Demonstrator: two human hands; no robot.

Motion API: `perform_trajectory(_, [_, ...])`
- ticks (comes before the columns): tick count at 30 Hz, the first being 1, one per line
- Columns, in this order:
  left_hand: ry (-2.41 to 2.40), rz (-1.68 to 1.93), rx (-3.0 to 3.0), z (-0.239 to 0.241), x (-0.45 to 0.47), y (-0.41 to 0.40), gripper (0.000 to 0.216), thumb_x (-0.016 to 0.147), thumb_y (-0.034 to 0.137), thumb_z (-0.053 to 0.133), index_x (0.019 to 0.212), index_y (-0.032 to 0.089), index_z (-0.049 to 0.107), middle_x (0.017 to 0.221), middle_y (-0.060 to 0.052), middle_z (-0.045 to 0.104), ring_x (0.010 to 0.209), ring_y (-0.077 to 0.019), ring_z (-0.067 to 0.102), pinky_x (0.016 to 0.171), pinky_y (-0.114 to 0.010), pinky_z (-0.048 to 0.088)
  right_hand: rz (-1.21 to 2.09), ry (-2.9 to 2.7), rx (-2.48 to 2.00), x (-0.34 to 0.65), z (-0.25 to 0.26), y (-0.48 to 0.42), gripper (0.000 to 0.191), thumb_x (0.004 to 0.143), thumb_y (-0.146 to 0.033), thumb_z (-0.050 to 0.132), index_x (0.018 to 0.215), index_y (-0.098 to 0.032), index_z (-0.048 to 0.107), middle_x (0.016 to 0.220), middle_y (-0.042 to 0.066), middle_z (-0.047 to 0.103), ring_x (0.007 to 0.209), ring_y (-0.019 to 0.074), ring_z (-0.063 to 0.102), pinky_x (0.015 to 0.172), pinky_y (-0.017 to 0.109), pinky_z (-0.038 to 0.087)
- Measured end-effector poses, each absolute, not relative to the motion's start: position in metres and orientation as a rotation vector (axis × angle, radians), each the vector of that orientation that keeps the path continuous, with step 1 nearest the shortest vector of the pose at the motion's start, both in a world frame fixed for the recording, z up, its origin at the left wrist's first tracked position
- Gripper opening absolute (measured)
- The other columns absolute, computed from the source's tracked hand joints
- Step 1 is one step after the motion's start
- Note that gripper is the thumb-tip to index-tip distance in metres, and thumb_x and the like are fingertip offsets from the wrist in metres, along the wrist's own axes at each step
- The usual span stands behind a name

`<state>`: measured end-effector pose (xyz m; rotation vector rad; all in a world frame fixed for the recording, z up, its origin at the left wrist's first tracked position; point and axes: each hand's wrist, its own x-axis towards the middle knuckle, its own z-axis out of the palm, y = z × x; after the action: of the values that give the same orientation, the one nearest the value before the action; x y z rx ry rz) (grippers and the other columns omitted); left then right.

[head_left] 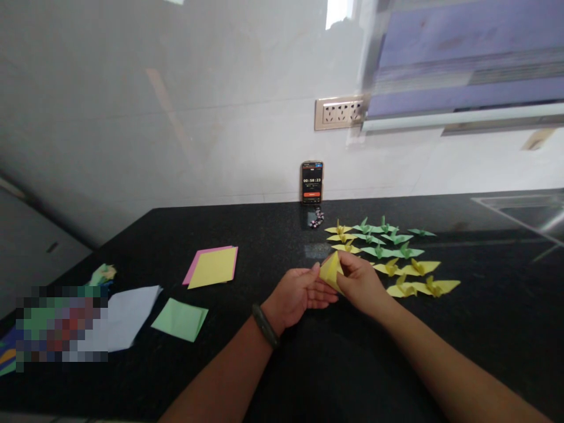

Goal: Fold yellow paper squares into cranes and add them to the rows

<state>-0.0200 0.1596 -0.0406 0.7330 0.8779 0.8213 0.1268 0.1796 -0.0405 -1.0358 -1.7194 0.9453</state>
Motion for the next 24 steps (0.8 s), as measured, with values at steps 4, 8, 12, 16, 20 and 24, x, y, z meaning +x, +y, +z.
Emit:
perform_trajectory(4, [0.888,0.793,0.709,-0.0387,-0.022,0.16,0.033,0.084,0.037,0.047,0.078,0.008,0.062,0.064,-0.009,0.067,0.06,-0.0163,0.066,0.056,-0.024,0.046,0.933,-1.801,-1.023,0.1288,-0.038,0.1795,0.015,0.062,-0.013,0.051,0.074,-0.017,0.058,0.068,-0.001,0.057,0.061,0.0125,0.051,0.056,0.023,0.041])
perform_trajectory(8, [0.912,0.765,0.7,-0.035,-0.022,0.1595,0.029,0.086,0.031,0.045,0.081,0.008,0.062,0.066,-0.009,0.068,0.06,-0.0166,0.066,0.056,-0.024,0.046,0.968,-1.843,-1.005,0.1303,-0.0365,0.18,0.021,0.058,-0.009,0.05,0.074,-0.017,0.061,0.07,0.001,0.061,0.063,0.0134,0.054,0.057,0.024,0.042])
perform_trajectory(12, [0.915,0.751,0.68,-0.0338,-0.0212,0.1595,0.031,0.086,0.031,0.043,0.081,0.007,0.062,0.067,-0.01,0.068,0.062,-0.0175,0.067,0.057,-0.025,0.047,0.937,-1.854,-1.033,0.1312,-0.0373,0.1817,0.013,0.061,-0.011,0.052,0.069,-0.016,0.061,0.067,0.001,0.06,0.06,0.0126,0.053,0.055,0.023,0.042])
perform_trajectory(16, [0.899,0.745,0.66,-0.0364,-0.0216,0.1607,0.032,0.087,0.029,0.041,0.08,0.007,0.063,0.067,-0.011,0.068,0.061,-0.0168,0.066,0.057,-0.025,0.047,0.915,-1.904,-1.06,0.132,-0.0363,0.1812,0.01,0.062,-0.011,0.053,0.067,-0.017,0.06,0.063,0.0,0.058,0.057,0.011,0.052,0.052,0.021,0.04])
perform_trajectory(20, [0.888,0.766,0.665,-0.0397,-0.0221,0.1614,0.028,0.086,0.028,0.044,0.08,0.007,0.063,0.066,-0.011,0.068,0.057,-0.0154,0.065,0.057,-0.024,0.047,0.842,-1.961,-1.06,0.1315,-0.0343,0.1798,0.009,0.061,-0.01,0.054,0.062,-0.018,0.058,0.061,-0.001,0.056,0.056,0.0106,0.05,0.051,0.021,0.039])
perform_trajectory(24, [0.901,0.776,0.68,-0.0414,-0.0221,0.1615,0.031,0.085,0.033,0.047,0.08,0.007,0.062,0.067,-0.011,0.068,0.058,-0.0153,0.065,0.056,-0.024,0.048,0.818,-1.943,-1.075,0.1307,-0.0355,0.1795,0.012,0.06,-0.008,0.052,0.064,-0.018,0.058,0.063,-0.001,0.056,0.059,0.0112,0.051,0.053,0.022,0.039])
